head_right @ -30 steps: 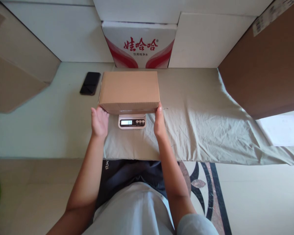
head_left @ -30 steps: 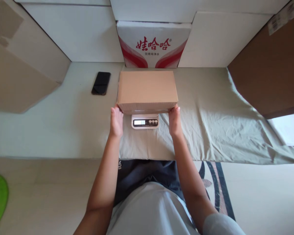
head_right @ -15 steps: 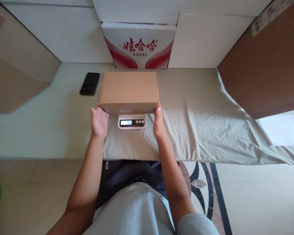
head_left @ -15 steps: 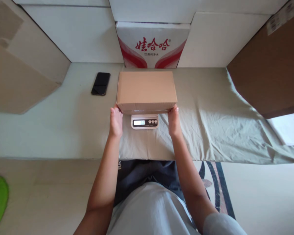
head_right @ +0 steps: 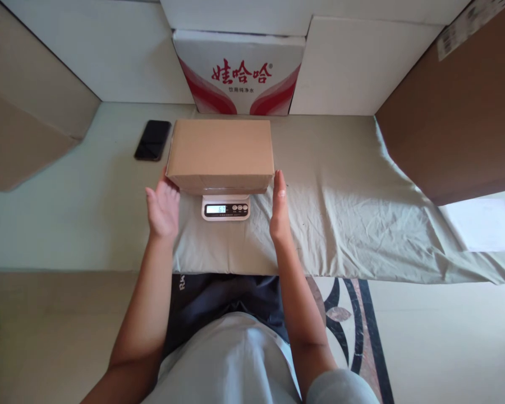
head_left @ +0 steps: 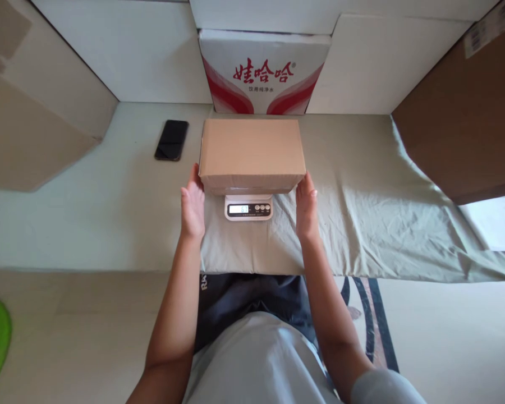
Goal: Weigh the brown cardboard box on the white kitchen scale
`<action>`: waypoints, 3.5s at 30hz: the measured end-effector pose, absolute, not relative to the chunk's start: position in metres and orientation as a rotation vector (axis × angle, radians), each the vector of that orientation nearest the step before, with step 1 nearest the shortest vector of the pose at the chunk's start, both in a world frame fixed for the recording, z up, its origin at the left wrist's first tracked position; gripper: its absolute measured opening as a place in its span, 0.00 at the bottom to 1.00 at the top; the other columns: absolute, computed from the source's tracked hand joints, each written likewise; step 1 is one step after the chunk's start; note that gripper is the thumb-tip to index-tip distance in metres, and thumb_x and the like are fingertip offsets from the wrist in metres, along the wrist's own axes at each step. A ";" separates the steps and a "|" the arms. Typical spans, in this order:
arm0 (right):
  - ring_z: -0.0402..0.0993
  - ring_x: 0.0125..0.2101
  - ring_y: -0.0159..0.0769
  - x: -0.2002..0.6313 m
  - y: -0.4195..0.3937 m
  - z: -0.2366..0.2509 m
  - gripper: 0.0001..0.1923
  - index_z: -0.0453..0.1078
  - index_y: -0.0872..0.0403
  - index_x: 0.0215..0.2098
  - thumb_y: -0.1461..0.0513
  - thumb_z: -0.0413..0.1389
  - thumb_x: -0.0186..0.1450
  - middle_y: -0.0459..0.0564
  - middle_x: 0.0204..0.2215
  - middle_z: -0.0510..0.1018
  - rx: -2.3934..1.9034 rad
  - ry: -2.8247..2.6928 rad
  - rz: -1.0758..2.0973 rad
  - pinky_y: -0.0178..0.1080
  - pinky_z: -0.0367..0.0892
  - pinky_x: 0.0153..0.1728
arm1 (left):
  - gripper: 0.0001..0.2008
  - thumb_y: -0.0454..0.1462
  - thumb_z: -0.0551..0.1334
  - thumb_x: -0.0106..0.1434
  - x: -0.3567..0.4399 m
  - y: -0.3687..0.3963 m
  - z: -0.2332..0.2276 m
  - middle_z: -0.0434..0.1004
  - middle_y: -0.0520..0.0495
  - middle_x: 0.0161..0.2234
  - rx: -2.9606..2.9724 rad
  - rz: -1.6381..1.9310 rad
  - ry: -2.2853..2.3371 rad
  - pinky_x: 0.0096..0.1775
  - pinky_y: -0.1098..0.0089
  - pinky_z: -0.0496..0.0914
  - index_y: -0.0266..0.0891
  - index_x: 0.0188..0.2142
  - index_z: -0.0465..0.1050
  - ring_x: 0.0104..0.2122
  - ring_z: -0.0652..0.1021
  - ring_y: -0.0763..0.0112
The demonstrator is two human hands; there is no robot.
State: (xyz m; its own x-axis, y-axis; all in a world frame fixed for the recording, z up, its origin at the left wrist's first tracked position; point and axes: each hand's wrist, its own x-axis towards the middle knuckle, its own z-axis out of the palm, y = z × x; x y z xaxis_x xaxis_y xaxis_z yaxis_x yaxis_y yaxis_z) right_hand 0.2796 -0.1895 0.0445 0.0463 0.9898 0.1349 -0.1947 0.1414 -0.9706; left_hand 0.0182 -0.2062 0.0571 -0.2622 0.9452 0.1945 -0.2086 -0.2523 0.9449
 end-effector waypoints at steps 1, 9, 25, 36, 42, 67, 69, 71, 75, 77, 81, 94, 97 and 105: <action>0.41 0.79 0.38 0.281 -0.191 0.044 0.35 0.54 0.34 0.74 0.36 0.40 0.73 0.35 0.78 0.51 -0.975 -1.090 1.173 0.56 0.36 0.80 | 0.36 0.63 0.45 0.71 0.017 -0.207 0.057 0.58 0.48 0.75 1.063 1.660 1.076 0.76 0.53 0.48 0.52 0.67 0.68 0.76 0.56 0.60; 0.42 0.79 0.37 0.292 -0.196 0.043 0.34 0.57 0.34 0.72 0.37 0.41 0.73 0.35 0.78 0.53 -0.989 -1.081 1.161 0.53 0.35 0.80 | 0.34 0.62 0.45 0.72 0.012 -0.214 0.058 0.60 0.50 0.75 1.079 1.660 1.110 0.76 0.53 0.44 0.53 0.68 0.68 0.77 0.52 0.62; 0.45 0.78 0.41 0.297 -0.201 0.041 0.36 0.59 0.33 0.72 0.34 0.40 0.71 0.35 0.76 0.56 -1.020 -1.114 1.135 0.57 0.38 0.80 | 0.38 0.65 0.43 0.71 0.005 -0.221 0.052 0.53 0.50 0.77 1.072 1.628 1.196 0.76 0.54 0.43 0.52 0.68 0.67 0.77 0.50 0.59; 0.46 0.78 0.41 0.296 -0.203 0.043 0.34 0.61 0.32 0.71 0.35 0.39 0.72 0.34 0.76 0.57 -1.020 -1.114 1.163 0.57 0.38 0.80 | 0.43 0.68 0.41 0.67 0.006 -0.224 0.051 0.51 0.48 0.78 1.030 1.597 1.240 0.76 0.52 0.43 0.51 0.70 0.64 0.77 0.50 0.59; 0.47 0.78 0.42 0.295 -0.205 0.042 0.35 0.61 0.34 0.71 0.35 0.40 0.72 0.36 0.76 0.57 -1.012 -1.130 1.169 0.57 0.40 0.80 | 0.43 0.69 0.40 0.67 0.005 -0.225 0.050 0.52 0.49 0.77 1.028 1.598 1.268 0.76 0.51 0.43 0.52 0.69 0.65 0.77 0.50 0.58; 0.45 0.78 0.39 0.286 -0.212 0.039 0.32 0.57 0.34 0.73 0.40 0.36 0.76 0.35 0.76 0.57 -0.958 -1.233 1.186 0.56 0.38 0.80 | 0.41 0.67 0.48 0.68 0.016 -0.227 0.048 0.56 0.46 0.76 1.008 1.614 1.206 0.76 0.56 0.47 0.49 0.70 0.67 0.77 0.54 0.59; 0.44 0.79 0.39 0.286 -0.212 0.038 0.32 0.56 0.34 0.73 0.40 0.36 0.76 0.35 0.77 0.56 -0.959 -1.243 1.182 0.56 0.37 0.80 | 0.41 0.67 0.48 0.68 0.018 -0.227 0.046 0.57 0.45 0.76 1.015 1.614 1.199 0.76 0.56 0.48 0.48 0.69 0.67 0.76 0.55 0.58; 0.44 0.79 0.40 0.286 -0.211 0.037 0.32 0.56 0.34 0.74 0.40 0.36 0.76 0.34 0.77 0.56 -0.966 -1.254 1.173 0.56 0.37 0.80 | 0.41 0.67 0.48 0.68 0.019 -0.227 0.046 0.58 0.45 0.75 1.027 1.613 1.192 0.75 0.56 0.49 0.48 0.69 0.68 0.76 0.56 0.57; 0.45 0.78 0.40 0.286 -0.211 0.035 0.33 0.56 0.35 0.74 0.39 0.36 0.76 0.35 0.77 0.56 -0.989 -1.271 1.139 0.57 0.39 0.80 | 0.42 0.68 0.49 0.67 0.022 -0.227 0.047 0.59 0.45 0.75 1.030 1.603 1.194 0.75 0.56 0.50 0.47 0.68 0.69 0.76 0.57 0.56; 0.45 0.78 0.40 0.286 -0.211 0.033 0.33 0.55 0.35 0.74 0.40 0.36 0.76 0.36 0.77 0.55 -0.978 -1.269 1.141 0.56 0.39 0.80 | 0.43 0.68 0.50 0.66 0.024 -0.226 0.048 0.59 0.44 0.75 1.028 1.601 1.197 0.75 0.56 0.50 0.47 0.68 0.69 0.76 0.57 0.55; 0.45 0.78 0.39 0.285 -0.211 0.030 0.31 0.54 0.34 0.75 0.42 0.37 0.77 0.35 0.77 0.54 -0.950 -1.250 1.165 0.56 0.38 0.80 | 0.43 0.69 0.50 0.65 0.026 -0.225 0.049 0.59 0.44 0.75 1.025 1.600 1.193 0.75 0.56 0.51 0.47 0.68 0.69 0.76 0.57 0.54; 0.43 0.79 0.40 0.280 -0.203 0.031 0.31 0.54 0.32 0.74 0.40 0.38 0.76 0.33 0.78 0.53 -0.968 -1.261 1.139 0.56 0.38 0.80 | 0.39 0.66 0.50 0.68 0.027 -0.214 0.047 0.63 0.44 0.73 1.051 1.603 1.137 0.74 0.52 0.51 0.50 0.66 0.70 0.76 0.58 0.52; 0.42 0.79 0.40 0.278 -0.199 0.032 0.31 0.53 0.33 0.74 0.40 0.39 0.76 0.34 0.78 0.52 -0.972 -1.234 1.159 0.56 0.37 0.80 | 0.37 0.66 0.49 0.68 0.028 -0.209 0.046 0.66 0.44 0.72 1.054 1.615 1.145 0.73 0.51 0.55 0.50 0.64 0.72 0.74 0.61 0.52; 0.40 0.79 0.41 0.266 -0.189 0.042 0.32 0.54 0.34 0.74 0.40 0.41 0.75 0.34 0.78 0.53 -0.978 -1.222 1.115 0.56 0.39 0.80 | 0.34 0.65 0.51 0.68 0.037 -0.192 0.056 0.77 0.42 0.63 1.067 1.694 1.124 0.72 0.47 0.57 0.49 0.59 0.76 0.70 0.69 0.50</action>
State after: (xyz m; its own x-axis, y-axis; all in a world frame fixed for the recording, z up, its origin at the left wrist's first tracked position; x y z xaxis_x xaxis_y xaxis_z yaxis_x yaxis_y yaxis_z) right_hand 0.2662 -0.1888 0.0424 0.0046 0.9797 0.2005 -0.1102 0.1998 -0.9736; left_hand 0.0372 -0.1922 0.0559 -0.3042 0.9305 0.2039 -0.1738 -0.2647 0.9485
